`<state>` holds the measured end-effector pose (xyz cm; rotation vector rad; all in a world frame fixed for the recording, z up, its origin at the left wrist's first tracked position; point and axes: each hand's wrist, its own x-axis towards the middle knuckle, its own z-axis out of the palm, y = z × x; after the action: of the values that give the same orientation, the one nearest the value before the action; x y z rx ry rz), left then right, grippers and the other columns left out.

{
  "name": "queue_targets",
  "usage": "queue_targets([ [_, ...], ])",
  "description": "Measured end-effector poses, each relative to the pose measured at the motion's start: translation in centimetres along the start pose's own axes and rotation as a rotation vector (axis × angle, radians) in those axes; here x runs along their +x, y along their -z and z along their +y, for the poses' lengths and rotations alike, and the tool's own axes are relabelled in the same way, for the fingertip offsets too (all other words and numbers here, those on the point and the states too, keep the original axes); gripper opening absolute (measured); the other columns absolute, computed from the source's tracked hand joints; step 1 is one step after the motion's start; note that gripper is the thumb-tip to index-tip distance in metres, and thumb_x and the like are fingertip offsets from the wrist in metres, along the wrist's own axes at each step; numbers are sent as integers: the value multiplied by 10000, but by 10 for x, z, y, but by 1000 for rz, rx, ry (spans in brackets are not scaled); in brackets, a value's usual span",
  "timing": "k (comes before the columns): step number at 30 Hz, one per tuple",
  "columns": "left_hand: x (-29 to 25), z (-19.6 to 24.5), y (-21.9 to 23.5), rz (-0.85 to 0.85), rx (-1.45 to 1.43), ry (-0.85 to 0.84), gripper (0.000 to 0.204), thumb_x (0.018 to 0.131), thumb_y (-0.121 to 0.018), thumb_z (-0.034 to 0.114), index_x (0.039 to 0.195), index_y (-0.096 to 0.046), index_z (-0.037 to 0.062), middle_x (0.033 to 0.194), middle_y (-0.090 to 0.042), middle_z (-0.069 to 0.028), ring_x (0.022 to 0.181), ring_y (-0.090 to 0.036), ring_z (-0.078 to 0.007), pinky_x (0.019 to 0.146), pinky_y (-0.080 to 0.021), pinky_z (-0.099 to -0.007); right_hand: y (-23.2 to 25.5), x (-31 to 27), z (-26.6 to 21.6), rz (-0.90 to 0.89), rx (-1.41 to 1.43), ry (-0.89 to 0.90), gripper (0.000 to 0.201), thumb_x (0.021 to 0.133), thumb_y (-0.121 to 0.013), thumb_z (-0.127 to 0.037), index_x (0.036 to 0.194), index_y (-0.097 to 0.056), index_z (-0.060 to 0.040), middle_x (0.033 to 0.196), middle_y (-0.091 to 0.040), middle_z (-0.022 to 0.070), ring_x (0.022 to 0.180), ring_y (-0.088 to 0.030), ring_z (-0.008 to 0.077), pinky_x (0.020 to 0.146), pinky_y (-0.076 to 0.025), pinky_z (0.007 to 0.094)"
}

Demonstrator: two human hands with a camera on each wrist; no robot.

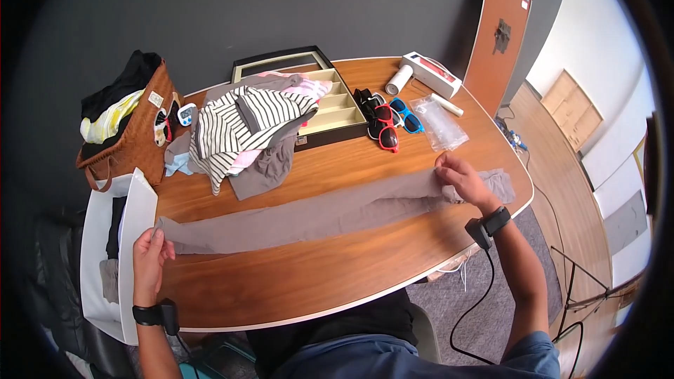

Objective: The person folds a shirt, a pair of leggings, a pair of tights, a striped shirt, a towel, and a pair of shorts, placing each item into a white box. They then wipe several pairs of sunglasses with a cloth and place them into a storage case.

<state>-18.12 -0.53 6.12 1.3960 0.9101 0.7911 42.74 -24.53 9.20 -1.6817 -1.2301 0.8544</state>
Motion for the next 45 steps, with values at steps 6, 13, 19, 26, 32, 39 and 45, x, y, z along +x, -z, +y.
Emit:
queue_targets([
  [6,0,10,-38,364,-120,-78,241,1014,-504,228,1007,-617,16,799,-629,-45,608,-558,-100,594,-468,-231,-8,17,-6,-66,-254,-127,165,952,-561,-216,945,-566,-51,767,-570,16,712,-563,113,663,-482,269],
  [13,9,-6,-23,251,223,154,210,986,-546,225,944,-617,32,759,-634,-25,558,-553,-73,496,-439,-205,-31,18,3,-53,-650,-65,244,877,-623,-227,1013,-616,-25,846,-678,166,776,-668,287,712,-521,396],
  [19,8,-6,-19,252,246,155,159,965,-583,201,928,-616,49,731,-623,-9,548,-552,-59,466,-416,-196,-31,20,18,-29,-670,57,146,841,-635,-146,893,-648,-11,781,-656,147,708,-620,250,676,-501,356],
  [26,5,-9,-8,260,286,155,157,963,-589,195,924,-618,46,662,-585,14,492,-509,-50,442,-383,-195,-25,13,-12,6,-531,-119,127,843,-633,-59,958,-607,-12,675,-576,28,620,-530,102,571,-456,279],
  [32,11,-24,-2,274,585,73,189,942,-606,191,921,-621,4,628,-583,-24,494,-531,-79,461,-411,-248,-23,7,-1,-10,-687,-97,200,835,-643,-75,1014,-600,2,669,-588,56,612,-560,141,574,-468,309],
  [39,20,-67,26,411,780,-140,199,950,-565,183,978,-615,-8,733,-622,-142,673,-595,-207,611,-474,-379,52,-30,35,274,-747,-51,278,830,-659,-122,1078,-597,-12,809,-625,119,750,-614,192,682,-497,330],
  [45,8,-25,-14,421,1162,-448,248,826,-651,37,1052,-555,5,849,-556,-121,795,-568,-286,720,-464,-364,147,-93,93,741,-955,-257,432,824,-688,-318,1094,-598,7,948,-661,198,855,-651,336,765,-504,416],
])
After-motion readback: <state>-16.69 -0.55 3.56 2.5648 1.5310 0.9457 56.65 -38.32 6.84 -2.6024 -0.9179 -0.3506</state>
